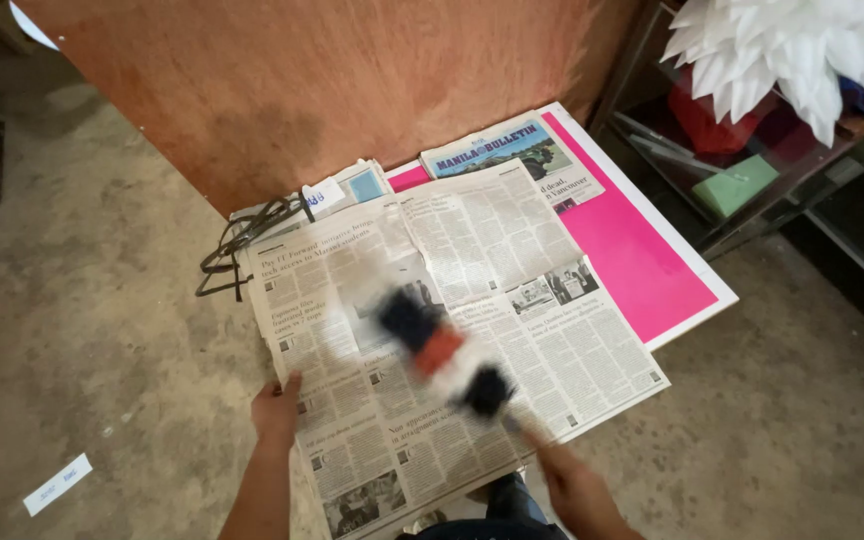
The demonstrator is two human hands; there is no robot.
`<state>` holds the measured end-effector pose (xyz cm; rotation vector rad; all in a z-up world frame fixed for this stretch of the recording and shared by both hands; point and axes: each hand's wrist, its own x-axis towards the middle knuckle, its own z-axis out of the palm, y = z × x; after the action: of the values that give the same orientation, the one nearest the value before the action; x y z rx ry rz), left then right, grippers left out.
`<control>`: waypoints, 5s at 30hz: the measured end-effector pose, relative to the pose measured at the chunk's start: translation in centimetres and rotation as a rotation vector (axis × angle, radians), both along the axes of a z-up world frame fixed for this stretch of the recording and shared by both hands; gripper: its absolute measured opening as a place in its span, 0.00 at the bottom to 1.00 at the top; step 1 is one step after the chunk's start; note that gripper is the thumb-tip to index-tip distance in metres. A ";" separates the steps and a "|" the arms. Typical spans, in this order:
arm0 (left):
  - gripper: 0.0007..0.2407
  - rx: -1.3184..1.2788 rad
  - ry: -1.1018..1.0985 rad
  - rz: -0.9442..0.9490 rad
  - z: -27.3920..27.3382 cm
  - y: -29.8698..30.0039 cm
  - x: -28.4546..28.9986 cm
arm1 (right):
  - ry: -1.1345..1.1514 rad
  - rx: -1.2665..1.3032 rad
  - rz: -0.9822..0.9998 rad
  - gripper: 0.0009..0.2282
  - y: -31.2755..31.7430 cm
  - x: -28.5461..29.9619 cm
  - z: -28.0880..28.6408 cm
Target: Dusting and flipping through old newspapers with a feather duster.
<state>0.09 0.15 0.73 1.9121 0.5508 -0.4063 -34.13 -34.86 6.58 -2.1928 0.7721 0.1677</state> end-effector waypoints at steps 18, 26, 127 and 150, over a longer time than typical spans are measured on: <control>0.16 0.401 -0.135 -0.178 -2.8 0.4 0.1 | 0.165 -0.186 -0.319 0.21 -7.7 -10.7 -7.2; 0.27 0.596 -0.787 -0.757 2.3 -9.2 -4.8 | -0.105 -0.130 -0.196 0.15 -2.1 -6.9 -8.2; 0.30 0.195 -0.239 -0.662 3.1 -8.3 -1.2 | -0.678 0.449 0.863 0.08 8.1 15.9 12.8; 0.14 0.166 -0.063 -0.026 -1.7 1.6 -0.4 | 0.193 -0.259 0.481 0.29 -3.4 25.4 -4.1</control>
<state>-0.30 1.72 -1.00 2.0857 0.5329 -0.3245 -8.73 -38.26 2.51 -2.6090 0.3665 0.5526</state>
